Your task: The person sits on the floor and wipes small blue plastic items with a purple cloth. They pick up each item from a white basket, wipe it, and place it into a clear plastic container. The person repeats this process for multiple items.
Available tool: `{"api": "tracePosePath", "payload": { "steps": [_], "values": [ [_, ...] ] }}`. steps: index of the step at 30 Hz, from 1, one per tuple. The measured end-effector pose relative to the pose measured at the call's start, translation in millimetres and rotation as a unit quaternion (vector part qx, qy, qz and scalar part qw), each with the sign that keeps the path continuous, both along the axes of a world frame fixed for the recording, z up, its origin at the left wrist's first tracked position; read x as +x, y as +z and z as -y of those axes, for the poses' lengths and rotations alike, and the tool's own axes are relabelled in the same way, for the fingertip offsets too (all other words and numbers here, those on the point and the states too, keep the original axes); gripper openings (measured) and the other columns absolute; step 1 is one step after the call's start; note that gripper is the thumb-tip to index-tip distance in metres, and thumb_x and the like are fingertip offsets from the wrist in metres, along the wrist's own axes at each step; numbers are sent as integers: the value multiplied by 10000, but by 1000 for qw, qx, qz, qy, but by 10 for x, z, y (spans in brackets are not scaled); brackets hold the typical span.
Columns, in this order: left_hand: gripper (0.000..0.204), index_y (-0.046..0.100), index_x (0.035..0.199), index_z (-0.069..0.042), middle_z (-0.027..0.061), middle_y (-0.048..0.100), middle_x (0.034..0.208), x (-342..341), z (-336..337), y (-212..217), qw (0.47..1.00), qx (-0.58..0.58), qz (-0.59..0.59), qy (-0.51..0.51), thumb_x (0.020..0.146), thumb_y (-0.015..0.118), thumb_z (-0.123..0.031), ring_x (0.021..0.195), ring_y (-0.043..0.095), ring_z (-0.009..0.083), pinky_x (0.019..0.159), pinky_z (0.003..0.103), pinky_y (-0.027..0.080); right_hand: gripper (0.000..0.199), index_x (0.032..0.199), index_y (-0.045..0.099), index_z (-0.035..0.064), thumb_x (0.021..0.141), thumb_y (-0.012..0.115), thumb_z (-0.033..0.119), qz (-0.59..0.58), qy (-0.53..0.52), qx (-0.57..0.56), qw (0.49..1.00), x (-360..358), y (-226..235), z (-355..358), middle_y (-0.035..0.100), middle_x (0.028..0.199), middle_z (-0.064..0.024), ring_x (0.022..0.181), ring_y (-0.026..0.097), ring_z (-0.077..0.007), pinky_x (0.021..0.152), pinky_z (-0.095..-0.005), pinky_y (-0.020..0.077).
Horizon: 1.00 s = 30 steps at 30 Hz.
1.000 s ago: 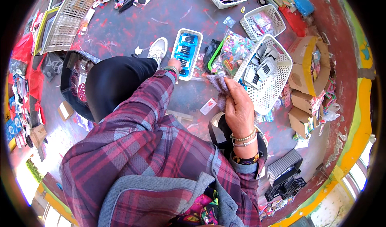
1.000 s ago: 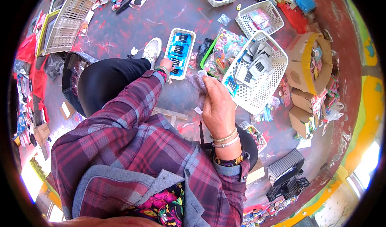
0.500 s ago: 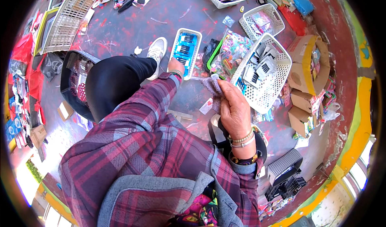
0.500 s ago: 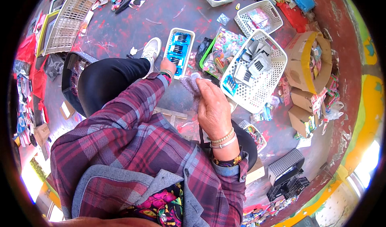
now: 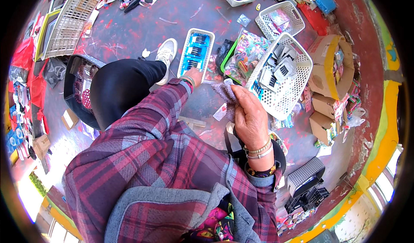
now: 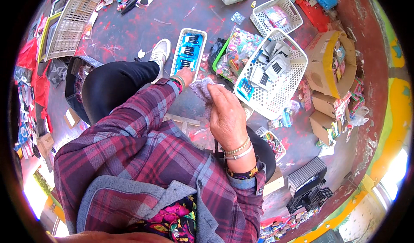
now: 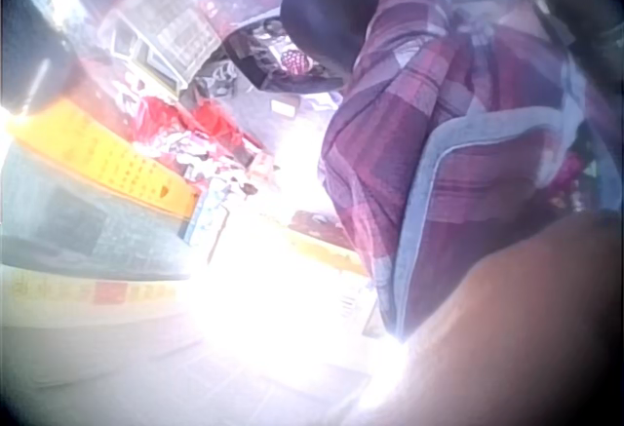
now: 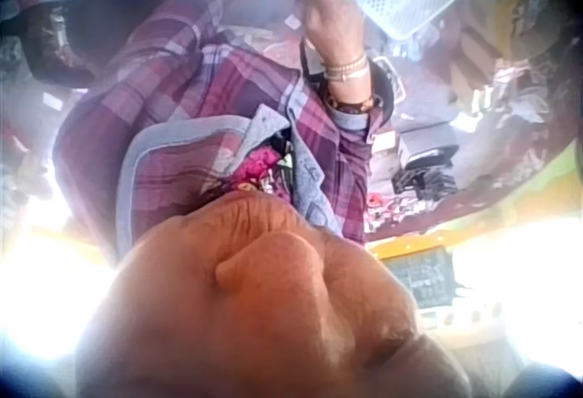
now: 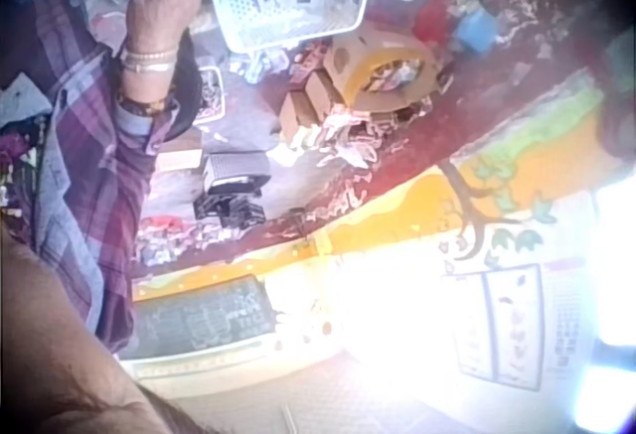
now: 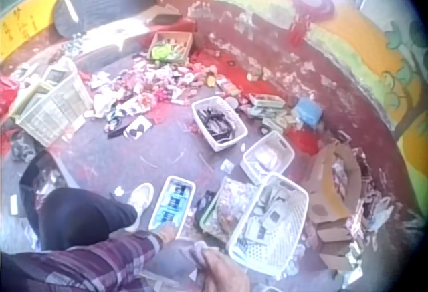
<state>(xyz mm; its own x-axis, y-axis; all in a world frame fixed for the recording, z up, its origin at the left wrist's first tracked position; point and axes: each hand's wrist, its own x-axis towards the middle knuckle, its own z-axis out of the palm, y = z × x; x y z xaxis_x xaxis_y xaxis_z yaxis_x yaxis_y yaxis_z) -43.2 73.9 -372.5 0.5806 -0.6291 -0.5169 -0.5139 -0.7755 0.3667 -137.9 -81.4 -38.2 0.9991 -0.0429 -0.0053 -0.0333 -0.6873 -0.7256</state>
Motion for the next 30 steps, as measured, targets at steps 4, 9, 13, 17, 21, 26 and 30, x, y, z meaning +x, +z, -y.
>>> {"api": "tracePosePath", "payload": {
  "steps": [4,9,13,17,21,26,30],
  "values": [
    [258,644,1012,-92,173,586,1035,1,-48,-33,999,-2,-11,34,837,464,-150,1009,547,345,827,422,477,386,1112,557,10,742,480,-68,-4,1,2,1000,9,28,-11,579,1067,-191,983,556,-349,848,-381,447],
    [271,639,1014,-76,189,554,1109,18,-102,-121,997,32,10,73,836,438,-113,1029,532,346,851,417,463,387,1111,554,7,739,480,-68,-1,1,-5,1000,9,31,-18,578,1068,-192,982,556,-351,847,-381,448],
    [278,629,1007,-23,196,530,1139,135,-102,-181,993,70,-27,88,827,427,-88,1049,518,340,868,409,453,384,1111,552,5,741,479,-67,-1,8,-8,1000,16,40,-26,579,1066,-193,981,556,-353,846,-381,448],
    [270,642,974,-15,193,575,1069,103,-185,-256,989,49,4,139,813,435,-81,1020,535,342,884,402,442,396,1115,551,10,732,484,-62,-5,5,-2,1000,3,31,-31,579,1068,-187,977,556,-350,843,-382,449],
    [254,673,891,-16,191,616,1002,181,-52,-35,993,63,24,98,797,452,-97,995,556,336,875,405,440,396,1086,559,16,700,497,-48,3,32,17,999,-62,25,9,588,1036,-168,938,559,-348,818,-394,455],
    [212,649,878,-46,199,615,943,422,297,369,960,-68,83,259,811,465,-126,877,592,357,742,446,479,227,886,630,76,684,529,50,-160,182,-33,970,-303,41,6,592,789,-127,811,586,-324,693,-414,471],
    [129,605,843,-58,152,600,829,697,812,930,847,-416,229,237,794,498,-111,827,561,345,730,441,452,180,834,650,67,688,545,86,-212,221,-78,949,-355,116,-31,618,803,-153,808,607,-330,694,-417,487]
  ]
}}
